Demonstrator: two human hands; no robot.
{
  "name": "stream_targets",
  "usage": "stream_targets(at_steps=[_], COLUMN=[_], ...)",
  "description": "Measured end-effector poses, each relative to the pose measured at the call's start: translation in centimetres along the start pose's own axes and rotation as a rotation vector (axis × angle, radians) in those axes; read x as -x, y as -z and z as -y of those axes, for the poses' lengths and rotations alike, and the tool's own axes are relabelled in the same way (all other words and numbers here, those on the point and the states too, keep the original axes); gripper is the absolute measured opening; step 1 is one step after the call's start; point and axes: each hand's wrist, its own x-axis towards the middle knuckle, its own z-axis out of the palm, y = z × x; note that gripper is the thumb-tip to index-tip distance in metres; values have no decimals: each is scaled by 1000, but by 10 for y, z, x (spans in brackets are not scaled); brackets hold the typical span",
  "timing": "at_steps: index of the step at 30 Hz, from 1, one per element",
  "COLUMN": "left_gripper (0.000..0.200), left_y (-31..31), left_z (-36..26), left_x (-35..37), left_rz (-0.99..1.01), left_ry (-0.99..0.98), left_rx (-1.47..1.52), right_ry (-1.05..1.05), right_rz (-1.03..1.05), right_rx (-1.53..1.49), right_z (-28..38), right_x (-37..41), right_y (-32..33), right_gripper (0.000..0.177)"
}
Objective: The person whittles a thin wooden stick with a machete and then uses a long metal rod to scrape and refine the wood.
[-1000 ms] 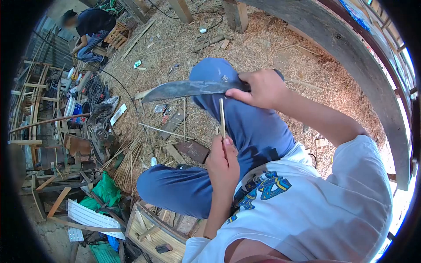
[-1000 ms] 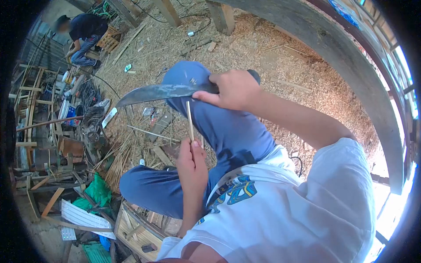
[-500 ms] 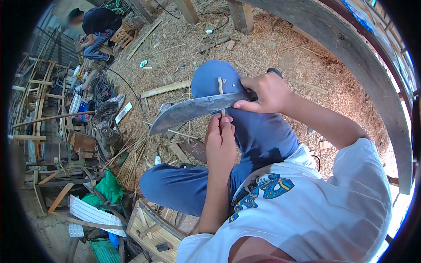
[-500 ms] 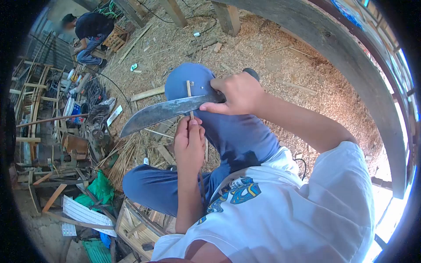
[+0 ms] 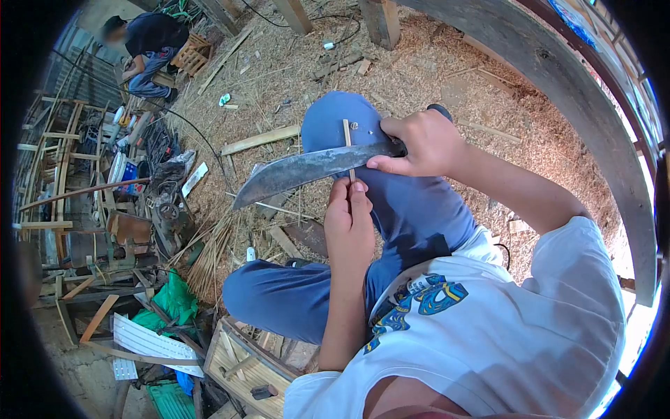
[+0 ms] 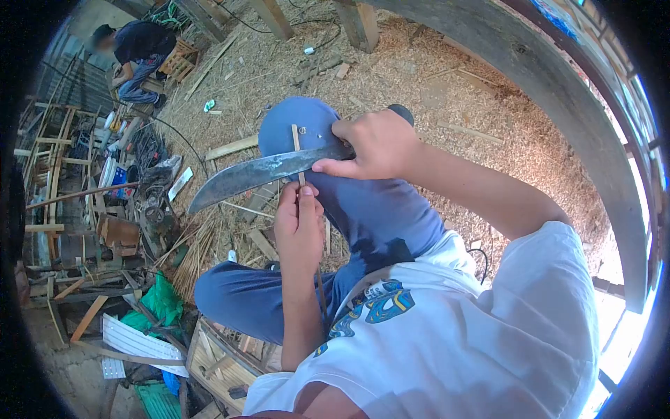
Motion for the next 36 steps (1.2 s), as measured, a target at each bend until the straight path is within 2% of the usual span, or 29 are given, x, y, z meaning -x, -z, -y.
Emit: stream_targets(at_steps=[3, 9, 12, 15, 21, 24, 30, 33, 36], left_gripper=[17, 24, 23, 21, 22, 25, 22, 21, 19], left_y=[-2, 0, -1, -3, -2, 2, 7, 10, 17], left_z=[5, 6, 9, 6, -1, 10, 11, 8, 0], left_x=[-2, -2, -3, 1, 9, 10, 30, 49, 46], left_rz=[11, 7, -21, -72, -115, -122, -89, -107, -103], left_ry=[-53, -11, -74, -132, -213, -268, -145, -109, -63], left_rx=[68, 39, -28, -102, -272, -294, -258, -218, -221], right_ry=[3, -27, -102, -112, -115, -48, -84, -181, -166], right_rz=[3, 15, 147, 195, 209, 69, 65, 53, 31], right_rx=[-13, -2, 17, 29, 38, 47, 43, -6, -60], right_z=[-1, 1, 10, 11, 15, 12, 12, 8, 3], right_x=[-1, -3, -7, -10, -9, -4, -3, -5, -2], right_y=[1, 2, 15, 16, 18, 6, 9, 7, 3], right_gripper=[64, 68, 81, 83, 84, 75, 73, 71, 68])
